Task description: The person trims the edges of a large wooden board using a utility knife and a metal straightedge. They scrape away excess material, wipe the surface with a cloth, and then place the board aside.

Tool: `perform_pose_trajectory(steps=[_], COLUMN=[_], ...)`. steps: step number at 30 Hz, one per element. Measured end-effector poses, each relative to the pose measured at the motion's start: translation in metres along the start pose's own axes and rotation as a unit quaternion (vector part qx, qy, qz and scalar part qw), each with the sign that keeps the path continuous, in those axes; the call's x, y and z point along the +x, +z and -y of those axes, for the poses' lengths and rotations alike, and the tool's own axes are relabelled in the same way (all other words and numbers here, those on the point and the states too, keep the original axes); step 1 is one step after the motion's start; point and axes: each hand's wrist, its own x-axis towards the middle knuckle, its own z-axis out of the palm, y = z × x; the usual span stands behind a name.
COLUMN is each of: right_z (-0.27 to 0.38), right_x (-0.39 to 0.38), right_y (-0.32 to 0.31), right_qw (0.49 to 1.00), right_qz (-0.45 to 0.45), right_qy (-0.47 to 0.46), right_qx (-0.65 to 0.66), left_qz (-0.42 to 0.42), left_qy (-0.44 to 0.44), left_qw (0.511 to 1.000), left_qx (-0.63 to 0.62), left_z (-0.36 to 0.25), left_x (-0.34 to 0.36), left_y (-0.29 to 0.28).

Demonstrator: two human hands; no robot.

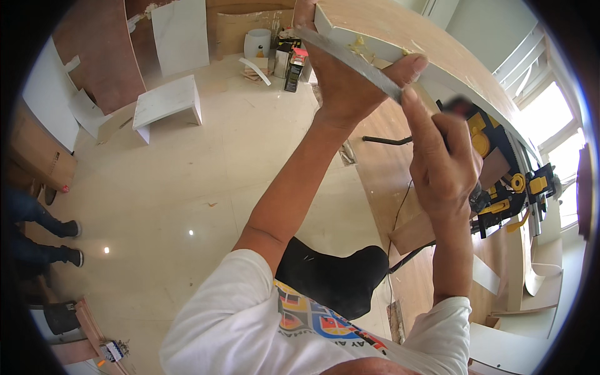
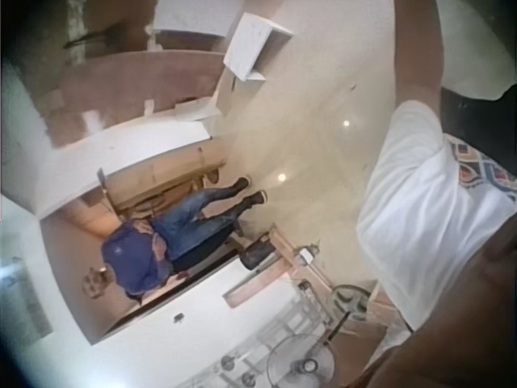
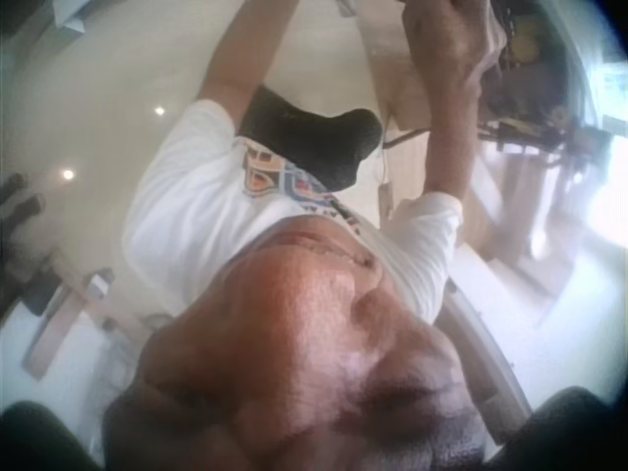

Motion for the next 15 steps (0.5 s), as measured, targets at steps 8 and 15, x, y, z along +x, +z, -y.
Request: perform_pose_trajectory(steps=[8, 15], right_z=[-0.001, 0.005], right_x=[0.036, 0.02], right_y=[-0.006, -0.014], right_qw=[0.994, 1.0], right_qz=[-0.091, 0.001], right_qy=[-0.033, -0.014], right_qx=[0.045, 0.0], left_qz=[-0.022, -0.05], left_qy=[-0.087, -0.022], left_qw=[0.989, 0.992], left_qx=[-0.118, -0.115], left_z=[-0.004, -0.013], left_x=[0.004, 0.002], left_y=[0.0, 0.005])
